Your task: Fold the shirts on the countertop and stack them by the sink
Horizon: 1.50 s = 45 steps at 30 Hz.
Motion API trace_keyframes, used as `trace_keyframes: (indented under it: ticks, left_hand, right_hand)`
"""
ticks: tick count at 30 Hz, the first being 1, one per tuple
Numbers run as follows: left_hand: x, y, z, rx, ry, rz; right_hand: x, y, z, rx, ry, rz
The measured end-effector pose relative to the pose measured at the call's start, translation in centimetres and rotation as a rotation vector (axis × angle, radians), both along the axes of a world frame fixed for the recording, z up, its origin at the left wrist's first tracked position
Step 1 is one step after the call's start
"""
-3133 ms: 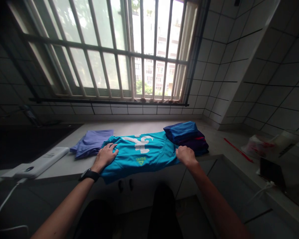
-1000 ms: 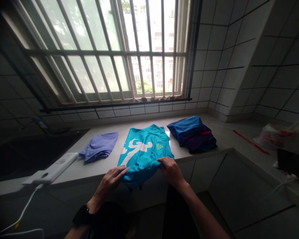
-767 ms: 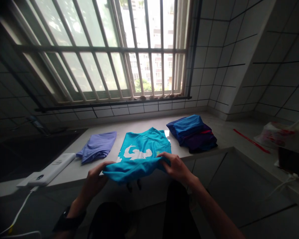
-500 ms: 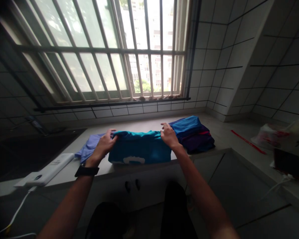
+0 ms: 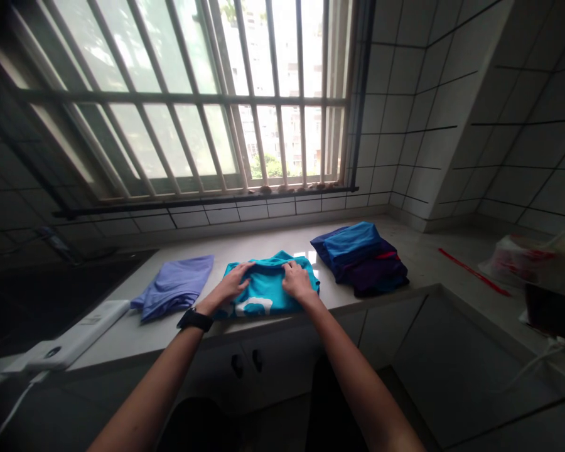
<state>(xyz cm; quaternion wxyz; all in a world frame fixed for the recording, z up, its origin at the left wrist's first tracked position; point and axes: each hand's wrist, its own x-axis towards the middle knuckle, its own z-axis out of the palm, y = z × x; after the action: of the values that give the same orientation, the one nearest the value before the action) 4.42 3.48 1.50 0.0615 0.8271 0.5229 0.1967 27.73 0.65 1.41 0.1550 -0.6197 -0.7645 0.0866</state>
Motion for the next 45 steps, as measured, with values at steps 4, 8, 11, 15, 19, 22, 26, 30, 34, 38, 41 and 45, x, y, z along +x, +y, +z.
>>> trace_keyframes:
  ticks: [4,8,11,15,19,22,26,30,34,38,41,45]
  left_hand:
    - [-0.5,1.4,-0.9,0.063,0.024,0.100]
    - [-1.2,1.1,-2.2,-0.004,0.164,0.144]
    - [-1.2,1.2,-1.9,0.037,0.227,0.210]
    - [-1.1,2.8,1.2,0.054,0.290,0.256]
    - [-1.0,4.3,4.4,0.255,0.260,0.382]
    - [-0.5,4.6,4.6,0.208,0.300,0.232]
    - [0.3,4.2,2.7,-0.007,0.302,-0.141]
    - [0.3,4.5,1.8,0.123,0.314,0.100]
    - [0.0,5.6,2.7,0.179,0.366,0.234]
    - [0.6,5.9,2.9,0.252,0.401,0.228]
    - [0.5,5.6,1.8,0.093,0.312,0.029]
    - [-1.0,5.0,-0.6,-0.093,0.215,-0.182]
  right_hand:
    - [-1.5,1.2,-1.8,0.042,-0.011,-0.062]
    - [-1.8,1.2,-2.8,0.054,-0.022,-0.089]
    - [-1.7,1.1,-3.0,0.092,-0.024,-0.084]
    - [-1.7,1.1,-3.0,0.139,-0.031,-0.075]
    - [-1.7,1.0,-3.1,0.156,-0.021,-0.048]
    - [-1.8,1.2,-3.3,0.152,-0.002,-0.040]
    - [-1.9,1.6,-3.7,0.138,0.017,-0.044]
    - [-2.0,1.7,-3.9,0.131,0.019,-0.038]
    - [-2.0,1.6,-3.7,0.108,0.030,-0.018]
    - [-2.0,1.5,-3.2,0.088,0.038,-0.019]
    - [-2.0,1.5,-3.1,0.083,0.039,-0.012]
    - [-2.1,1.5,-3.2,0.086,0.032,-0.006]
